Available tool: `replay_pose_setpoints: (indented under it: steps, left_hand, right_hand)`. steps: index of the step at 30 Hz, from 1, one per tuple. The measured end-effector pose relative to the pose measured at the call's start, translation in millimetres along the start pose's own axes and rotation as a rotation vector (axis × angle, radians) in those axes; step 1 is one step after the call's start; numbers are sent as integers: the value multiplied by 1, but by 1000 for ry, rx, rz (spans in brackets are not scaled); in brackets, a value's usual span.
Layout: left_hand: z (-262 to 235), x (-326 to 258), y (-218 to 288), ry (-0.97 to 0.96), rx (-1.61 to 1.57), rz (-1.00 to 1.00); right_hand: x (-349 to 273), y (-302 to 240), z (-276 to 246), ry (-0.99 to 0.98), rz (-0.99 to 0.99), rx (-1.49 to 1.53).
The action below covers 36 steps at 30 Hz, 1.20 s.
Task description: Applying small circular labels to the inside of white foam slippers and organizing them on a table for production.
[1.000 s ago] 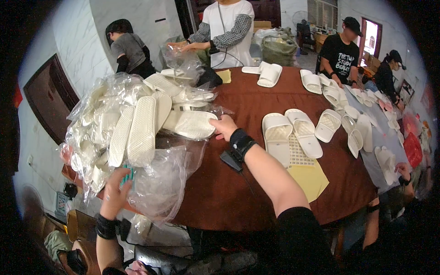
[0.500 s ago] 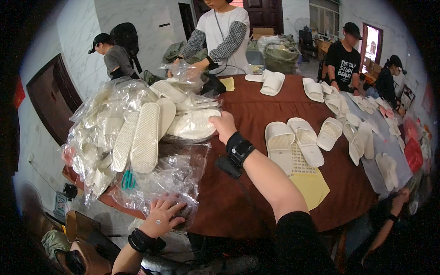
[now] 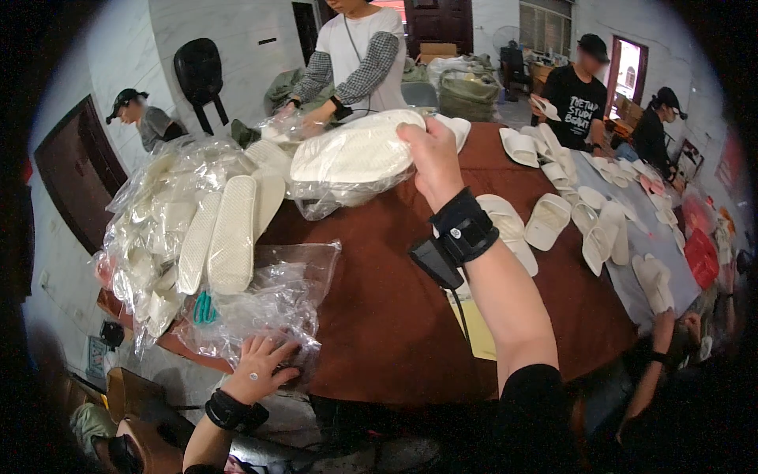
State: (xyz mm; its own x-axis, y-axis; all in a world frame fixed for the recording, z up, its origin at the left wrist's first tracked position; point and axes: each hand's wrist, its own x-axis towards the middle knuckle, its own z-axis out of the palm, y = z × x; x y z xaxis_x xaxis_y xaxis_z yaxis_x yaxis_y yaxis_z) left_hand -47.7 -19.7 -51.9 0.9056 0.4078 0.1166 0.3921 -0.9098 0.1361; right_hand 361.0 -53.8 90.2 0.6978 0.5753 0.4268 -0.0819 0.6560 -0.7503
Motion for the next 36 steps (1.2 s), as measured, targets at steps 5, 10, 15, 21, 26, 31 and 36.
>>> replay_pose_setpoints:
  steps: [5,10,15,21,26,31,36]
  left_hand:
    - [-27,-2,23,91,150,43]
    - [-80,-4,57,66,-76,-23]
    - [-120,34,85,346,-7,94]
    - [-125,98,90,487,237,136]
    - [-120,127,92,556,115,276]
    - [-104,127,97,546,-79,280]
    - [-82,120,85,314,-764,-60]
  right_hand:
    - [-15,-47,-4,-77,-183,-165]
    - [-22,-73,-8,-134,-211,-220]
    - [-38,-100,1,-195,-129,-139]
    - [-59,-140,-4,-222,-75,-112]
    - [-81,-178,-11,-321,-26,-123]
    - [-71,-177,-18,-376,12,-154]
    - [-45,-144,-29,-445,154,-82]
